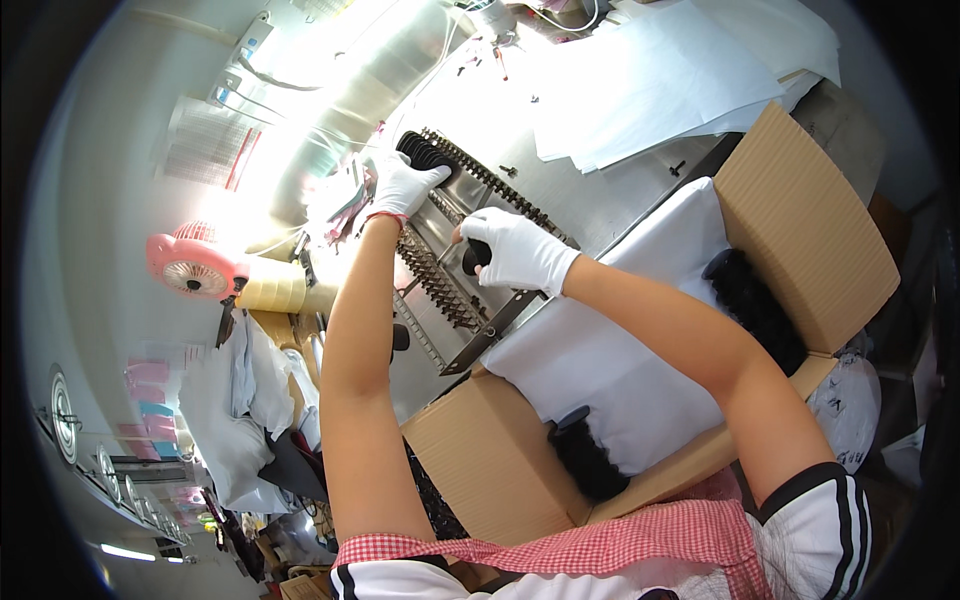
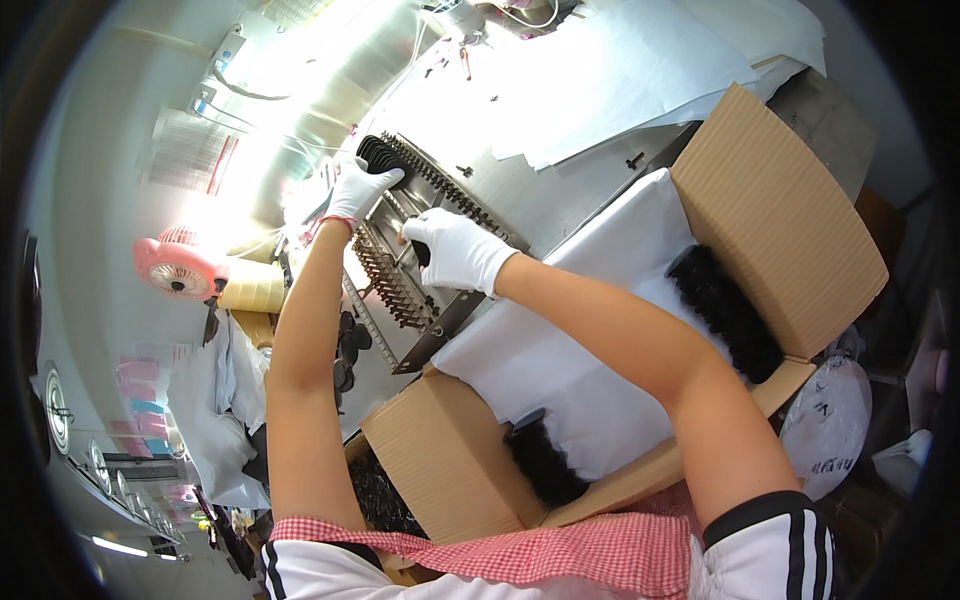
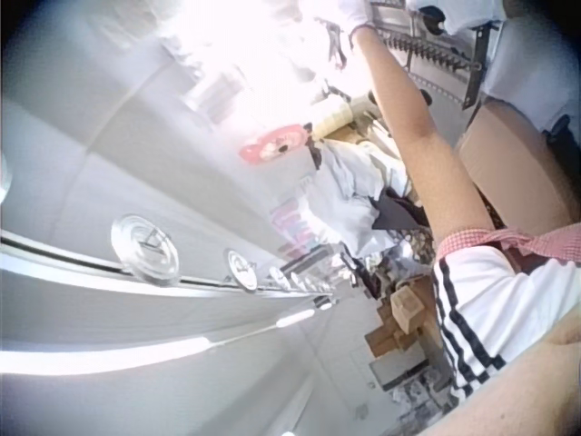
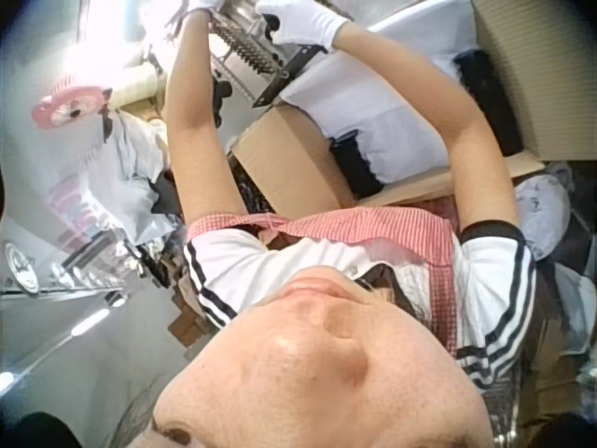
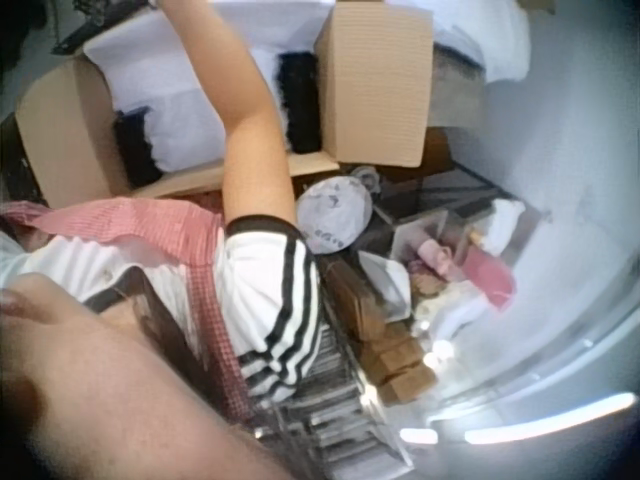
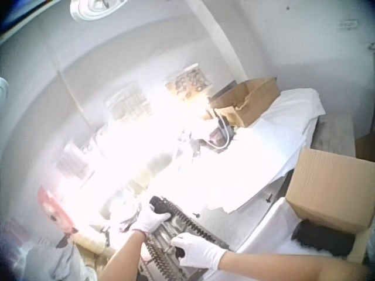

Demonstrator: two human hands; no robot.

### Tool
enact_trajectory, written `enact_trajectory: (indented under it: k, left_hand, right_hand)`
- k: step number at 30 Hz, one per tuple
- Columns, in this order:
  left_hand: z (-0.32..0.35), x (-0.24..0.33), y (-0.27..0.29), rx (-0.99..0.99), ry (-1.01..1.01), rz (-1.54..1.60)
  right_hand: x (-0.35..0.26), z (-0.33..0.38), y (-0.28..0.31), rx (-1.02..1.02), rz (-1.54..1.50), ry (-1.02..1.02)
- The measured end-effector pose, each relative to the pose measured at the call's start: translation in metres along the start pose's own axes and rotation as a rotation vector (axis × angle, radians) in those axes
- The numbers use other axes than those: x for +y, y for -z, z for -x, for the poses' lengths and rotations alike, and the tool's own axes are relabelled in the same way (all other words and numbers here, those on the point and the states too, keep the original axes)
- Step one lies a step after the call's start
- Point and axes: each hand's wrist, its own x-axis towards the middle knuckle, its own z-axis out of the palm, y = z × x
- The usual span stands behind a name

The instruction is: The person repeatedly picks up small black components from a cardboard box and inserts them into slots on a metal rack. They then move the rack to a nearby metal shelving unit and return to continue the process.

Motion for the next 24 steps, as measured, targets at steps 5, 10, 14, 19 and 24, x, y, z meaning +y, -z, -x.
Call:
enact_trajectory:
  k: [5,10,14,19,24]
  left_hand:
    - [-0.024,-0.004,-0.021,-0.006,-0.059,-0.131]
    - [-0.029,0.014,-0.039,-0.245,-0.057,-0.120]
    - [0.002,0.030,-0.024,0.026,-0.174,-0.732]
    - [0.095,0.063,0.013,-0.370,0.005,0.125]
    - [0.136,0.102,0.041,-0.741,0.057,0.271]
  right_hand:
    - [0.004,0.004,0.006,-0.013,-0.002,0.109]
    - [0.005,0.002,0.009,-0.004,0.009,0.037]
    - [0.002,0.000,0.005,0.280,-0.083,0.008]
    - [0.003,-0.003,0.005,0.347,-0.087,0.003]
    - [0.002,-0.002,0.007,0.235,-0.121,0.010]
